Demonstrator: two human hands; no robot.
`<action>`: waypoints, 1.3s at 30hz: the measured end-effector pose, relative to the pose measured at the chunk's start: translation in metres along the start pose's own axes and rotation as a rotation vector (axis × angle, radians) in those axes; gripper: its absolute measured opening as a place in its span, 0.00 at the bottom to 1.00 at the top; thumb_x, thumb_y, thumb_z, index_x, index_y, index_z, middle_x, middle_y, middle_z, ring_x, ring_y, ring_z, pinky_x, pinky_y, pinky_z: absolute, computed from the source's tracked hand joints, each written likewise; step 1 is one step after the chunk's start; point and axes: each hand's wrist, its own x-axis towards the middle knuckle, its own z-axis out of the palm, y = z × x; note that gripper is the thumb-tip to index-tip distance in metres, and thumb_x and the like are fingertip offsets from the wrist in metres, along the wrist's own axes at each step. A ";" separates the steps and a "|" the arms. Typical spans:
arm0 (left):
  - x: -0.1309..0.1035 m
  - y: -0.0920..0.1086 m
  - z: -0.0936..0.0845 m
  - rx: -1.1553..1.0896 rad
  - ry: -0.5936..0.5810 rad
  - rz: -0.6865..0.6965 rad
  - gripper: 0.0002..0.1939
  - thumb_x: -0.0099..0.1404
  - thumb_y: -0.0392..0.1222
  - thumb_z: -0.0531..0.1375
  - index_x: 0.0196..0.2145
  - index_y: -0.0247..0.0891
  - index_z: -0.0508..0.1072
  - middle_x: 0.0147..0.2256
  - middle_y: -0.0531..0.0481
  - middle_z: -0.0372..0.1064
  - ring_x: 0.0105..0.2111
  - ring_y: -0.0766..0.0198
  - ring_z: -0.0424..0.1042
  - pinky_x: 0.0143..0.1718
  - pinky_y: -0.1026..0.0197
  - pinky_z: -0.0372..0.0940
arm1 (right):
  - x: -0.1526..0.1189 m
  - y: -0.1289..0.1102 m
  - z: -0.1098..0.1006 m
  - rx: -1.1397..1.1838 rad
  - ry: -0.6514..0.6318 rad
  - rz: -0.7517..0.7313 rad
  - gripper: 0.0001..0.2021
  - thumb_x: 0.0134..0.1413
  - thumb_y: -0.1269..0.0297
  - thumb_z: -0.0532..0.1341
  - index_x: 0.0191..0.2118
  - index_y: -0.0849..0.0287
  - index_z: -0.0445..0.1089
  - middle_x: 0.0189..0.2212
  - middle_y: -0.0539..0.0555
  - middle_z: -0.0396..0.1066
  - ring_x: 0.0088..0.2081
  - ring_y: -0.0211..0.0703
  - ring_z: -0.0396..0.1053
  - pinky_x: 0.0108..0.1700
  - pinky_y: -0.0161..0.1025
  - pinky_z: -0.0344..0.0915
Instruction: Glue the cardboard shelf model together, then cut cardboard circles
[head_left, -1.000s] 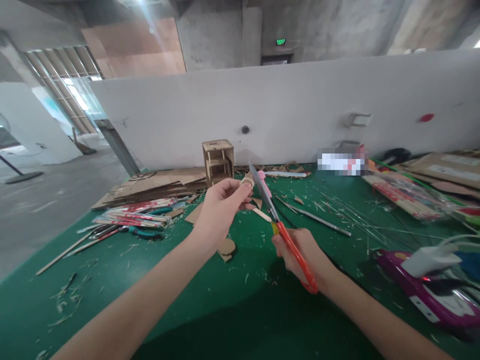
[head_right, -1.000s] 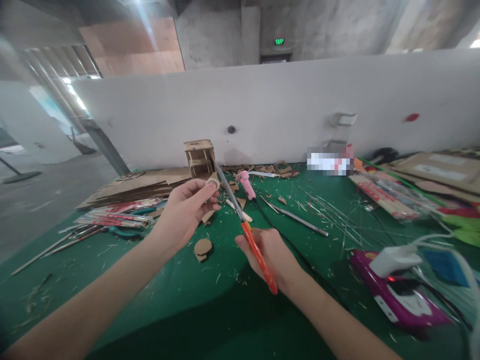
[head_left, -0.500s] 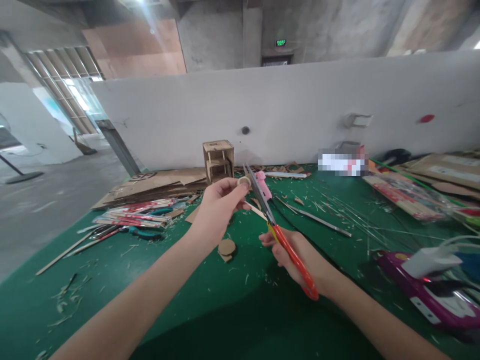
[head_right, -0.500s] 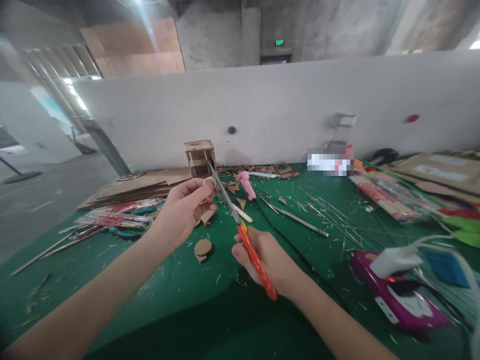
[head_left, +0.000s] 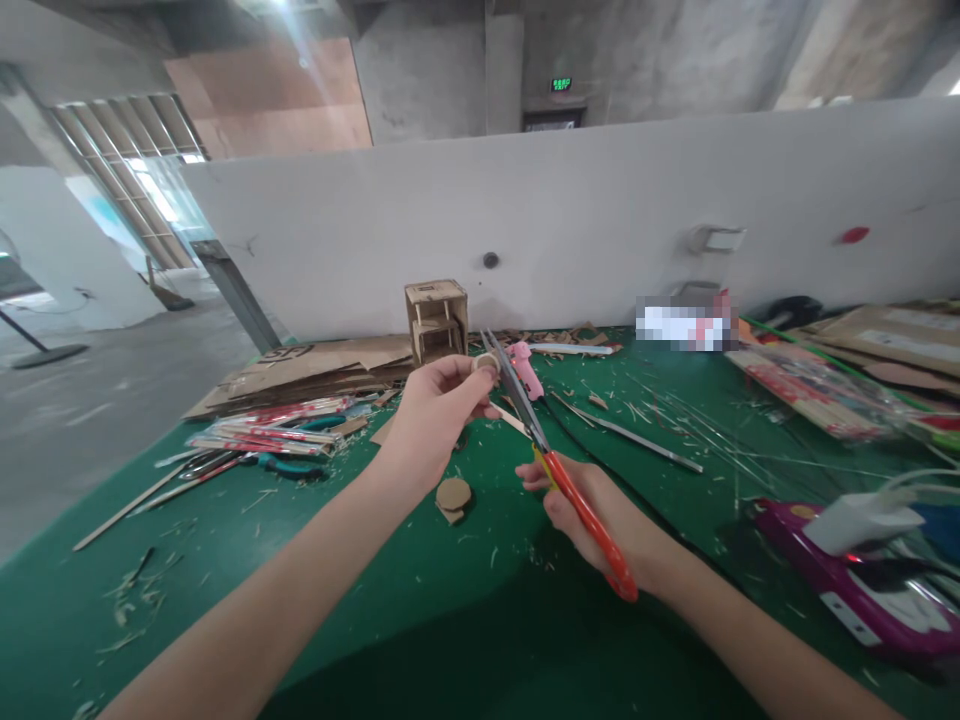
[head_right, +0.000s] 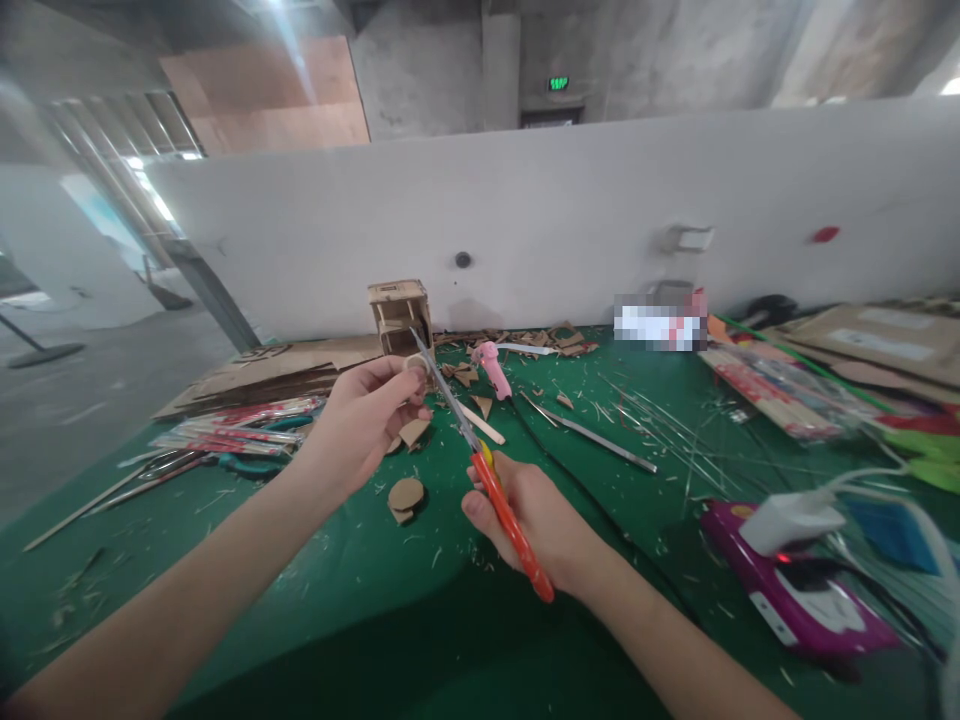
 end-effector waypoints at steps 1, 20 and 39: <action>0.000 0.000 0.000 0.015 0.004 -0.005 0.10 0.61 0.44 0.63 0.27 0.35 0.72 0.25 0.54 0.66 0.24 0.72 0.67 0.29 0.67 0.65 | 0.000 0.001 0.001 0.014 -0.002 0.017 0.19 0.62 0.47 0.52 0.41 0.60 0.65 0.29 0.55 0.70 0.26 0.41 0.68 0.28 0.37 0.65; -0.003 0.006 0.002 0.047 0.022 -0.067 0.09 0.60 0.41 0.63 0.26 0.35 0.71 0.23 0.56 0.64 0.22 0.74 0.67 0.28 0.68 0.65 | 0.005 -0.011 -0.003 -0.360 0.089 0.118 0.23 0.62 0.47 0.48 0.21 0.55 0.53 0.17 0.50 0.60 0.17 0.36 0.56 0.21 0.35 0.52; 0.001 0.011 -0.002 -0.052 0.002 -0.061 0.07 0.58 0.37 0.63 0.24 0.33 0.72 0.23 0.56 0.63 0.21 0.75 0.66 0.26 0.70 0.66 | 0.000 -0.003 -0.001 0.010 -0.020 -0.038 0.19 0.61 0.47 0.52 0.42 0.61 0.65 0.33 0.59 0.73 0.39 0.51 0.73 0.34 0.40 0.68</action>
